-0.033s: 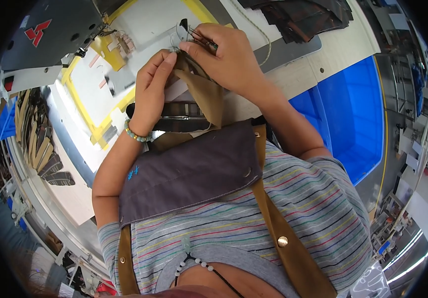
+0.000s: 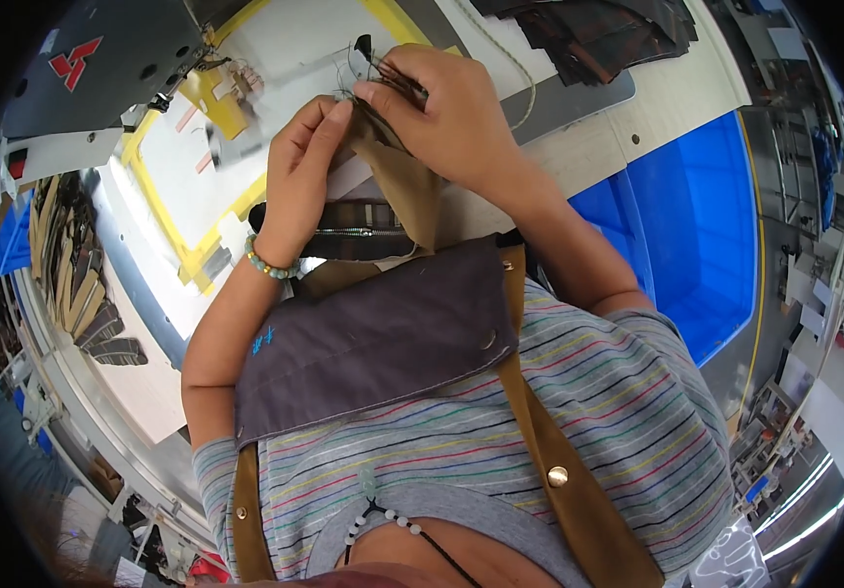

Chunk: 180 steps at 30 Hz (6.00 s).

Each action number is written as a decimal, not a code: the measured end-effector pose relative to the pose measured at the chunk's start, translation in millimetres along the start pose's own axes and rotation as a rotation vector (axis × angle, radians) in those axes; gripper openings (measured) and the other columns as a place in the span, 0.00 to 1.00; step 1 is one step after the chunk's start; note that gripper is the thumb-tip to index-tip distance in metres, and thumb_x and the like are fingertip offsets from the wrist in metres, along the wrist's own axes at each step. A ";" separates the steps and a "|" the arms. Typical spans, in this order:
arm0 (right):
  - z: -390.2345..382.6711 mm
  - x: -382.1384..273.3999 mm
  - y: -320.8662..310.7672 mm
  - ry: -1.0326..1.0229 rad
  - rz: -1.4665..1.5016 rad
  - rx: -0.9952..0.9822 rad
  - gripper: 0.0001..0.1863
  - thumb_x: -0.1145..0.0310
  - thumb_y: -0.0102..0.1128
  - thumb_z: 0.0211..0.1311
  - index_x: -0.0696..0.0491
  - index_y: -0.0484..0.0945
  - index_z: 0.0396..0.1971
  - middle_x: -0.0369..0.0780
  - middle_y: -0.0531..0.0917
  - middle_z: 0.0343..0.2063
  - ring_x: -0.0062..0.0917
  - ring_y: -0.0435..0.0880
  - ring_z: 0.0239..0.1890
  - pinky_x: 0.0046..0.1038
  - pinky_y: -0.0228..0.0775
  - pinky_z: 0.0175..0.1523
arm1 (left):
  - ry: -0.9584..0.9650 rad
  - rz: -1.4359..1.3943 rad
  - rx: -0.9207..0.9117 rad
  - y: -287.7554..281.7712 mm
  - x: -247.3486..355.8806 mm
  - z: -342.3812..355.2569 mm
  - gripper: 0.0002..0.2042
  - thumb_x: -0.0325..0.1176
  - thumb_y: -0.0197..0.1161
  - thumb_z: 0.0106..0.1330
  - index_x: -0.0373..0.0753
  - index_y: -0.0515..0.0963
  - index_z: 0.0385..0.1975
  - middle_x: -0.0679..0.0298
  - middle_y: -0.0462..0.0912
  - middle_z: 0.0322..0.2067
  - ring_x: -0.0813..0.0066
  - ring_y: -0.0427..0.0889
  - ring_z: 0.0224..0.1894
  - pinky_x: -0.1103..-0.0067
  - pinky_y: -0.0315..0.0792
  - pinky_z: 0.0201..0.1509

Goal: The recorder is aligning and sewing a zipper onto leather pieces for a bag or accessory.

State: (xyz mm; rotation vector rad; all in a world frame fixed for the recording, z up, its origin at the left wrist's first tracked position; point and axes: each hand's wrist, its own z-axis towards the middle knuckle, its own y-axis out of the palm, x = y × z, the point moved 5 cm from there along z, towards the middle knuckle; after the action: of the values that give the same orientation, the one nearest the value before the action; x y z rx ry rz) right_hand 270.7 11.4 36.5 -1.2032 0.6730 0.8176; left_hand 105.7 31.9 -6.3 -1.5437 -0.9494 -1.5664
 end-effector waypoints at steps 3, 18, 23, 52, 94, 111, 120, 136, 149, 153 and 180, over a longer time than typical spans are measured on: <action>-0.9 -6.5 2.0 -0.123 -0.004 0.081 0.14 0.63 0.71 0.65 0.60 0.80 0.32 0.42 0.79 0.21 0.27 0.79 0.23 0.32 0.66 0.30 | 0.035 0.106 0.067 -0.8 -0.7 -0.4 0.11 0.31 0.59 0.77 0.32 0.73 0.30 0.70 0.70 0.27 0.83 0.64 0.29 0.80 0.63 0.33; 6.9 68.8 -66.1 0.248 0.545 0.416 0.10 0.62 0.63 0.75 0.53 0.84 0.44 0.28 0.83 0.31 0.06 0.75 0.28 0.14 0.63 0.29 | -0.117 -0.262 0.090 -23.3 19.4 -3.7 0.11 0.31 0.54 0.80 0.33 0.80 0.38 0.64 0.87 0.40 0.82 0.82 0.42 0.82 0.74 0.49; 13.0 75.4 -52.6 0.338 0.681 0.284 0.11 0.63 0.62 0.75 0.54 0.84 0.47 0.23 0.73 0.23 0.04 0.62 0.21 0.12 0.51 0.25 | -0.047 0.084 -0.566 -26.9 64.0 -19.4 0.11 0.37 0.59 0.77 0.35 0.80 0.38 0.66 0.86 0.38 0.82 0.81 0.39 0.85 0.71 0.41; 32.5 84.7 -171.2 0.302 0.494 0.958 0.18 0.58 0.69 0.69 0.61 0.82 0.36 0.38 0.85 0.26 0.23 0.77 0.19 0.26 0.66 0.23 | 0.348 0.619 -0.275 6.6 125.1 -95.8 0.06 0.31 0.60 0.70 0.35 0.79 0.36 0.49 0.81 0.30 0.47 0.81 0.28 0.60 0.73 0.30; 16.8 -22.9 4.4 0.029 0.353 -0.264 0.14 0.66 0.69 0.66 0.61 0.84 0.44 0.35 0.83 0.26 0.14 0.79 0.30 0.24 0.72 0.34 | -0.087 0.026 -0.012 -34.2 47.9 -27.2 0.11 0.32 0.65 0.75 0.31 0.83 0.47 0.69 0.87 0.31 0.90 0.80 0.32 0.87 0.75 0.37; 10.5 -20.7 20.8 -0.142 0.112 -0.499 0.20 0.56 0.71 0.65 0.57 0.83 0.45 0.35 0.80 0.24 0.13 0.75 0.28 0.23 0.68 0.34 | -0.267 0.153 -0.025 -52.9 22.2 -39.0 0.12 0.36 0.63 0.77 0.33 0.85 0.43 0.75 0.84 0.31 0.93 0.75 0.30 0.89 0.71 0.34; 23.5 -21.6 12.5 -0.293 0.516 -0.633 0.14 0.62 0.58 0.77 0.55 0.80 0.32 0.36 0.84 0.34 0.22 0.84 0.43 0.26 0.76 0.46 | -0.263 0.187 -0.022 -63.7 15.9 -41.0 0.13 0.38 0.66 0.73 0.33 0.85 0.34 0.74 0.81 0.22 0.91 0.72 0.23 0.86 0.68 0.28; 24.5 -3.3 0.6 -0.179 0.145 -0.455 0.12 0.61 0.56 0.79 0.54 0.79 0.40 0.28 0.69 0.24 0.12 0.64 0.27 0.20 0.60 0.34 | -0.302 0.102 -0.001 -75.5 22.4 -45.1 0.12 0.38 0.66 0.75 0.33 0.85 0.36 0.76 0.82 0.25 0.94 0.73 0.26 0.88 0.69 0.31; 15.2 -15.6 38.1 -0.179 0.126 -0.741 0.09 0.67 0.63 0.71 0.57 0.80 0.32 0.34 0.75 0.27 0.16 0.70 0.29 0.23 0.63 0.35 | -0.364 0.253 -0.097 -70.7 27.1 -48.5 0.14 0.40 0.71 0.70 0.34 0.87 0.41 0.72 0.86 0.30 0.92 0.77 0.29 0.88 0.71 0.33; 16.8 -21.8 30.6 -0.373 0.410 -0.598 0.09 0.67 0.59 0.75 0.55 0.79 0.33 0.37 0.79 0.34 0.17 0.71 0.32 0.23 0.64 0.37 | -0.429 0.091 -0.030 -72.0 24.1 -47.1 0.13 0.39 0.72 0.69 0.34 0.87 0.40 0.73 0.86 0.29 0.91 0.77 0.28 0.88 0.72 0.33; 24.2 -48.5 37.6 -0.214 0.185 -0.431 0.12 0.64 0.71 0.65 0.57 0.82 0.37 0.33 0.78 0.27 0.15 0.70 0.26 0.22 0.64 0.32 | -0.423 0.055 0.006 -73.3 32.5 -47.2 0.11 0.36 0.72 0.68 0.34 0.87 0.42 0.72 0.87 0.31 0.90 0.79 0.30 0.88 0.73 0.36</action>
State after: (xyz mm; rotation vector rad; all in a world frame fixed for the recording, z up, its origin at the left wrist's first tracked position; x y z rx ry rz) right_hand 213.3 31.6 61.8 -1.4239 0.4471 1.2736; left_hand 18.4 23.9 24.9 -1.9225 -1.1234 -1.2180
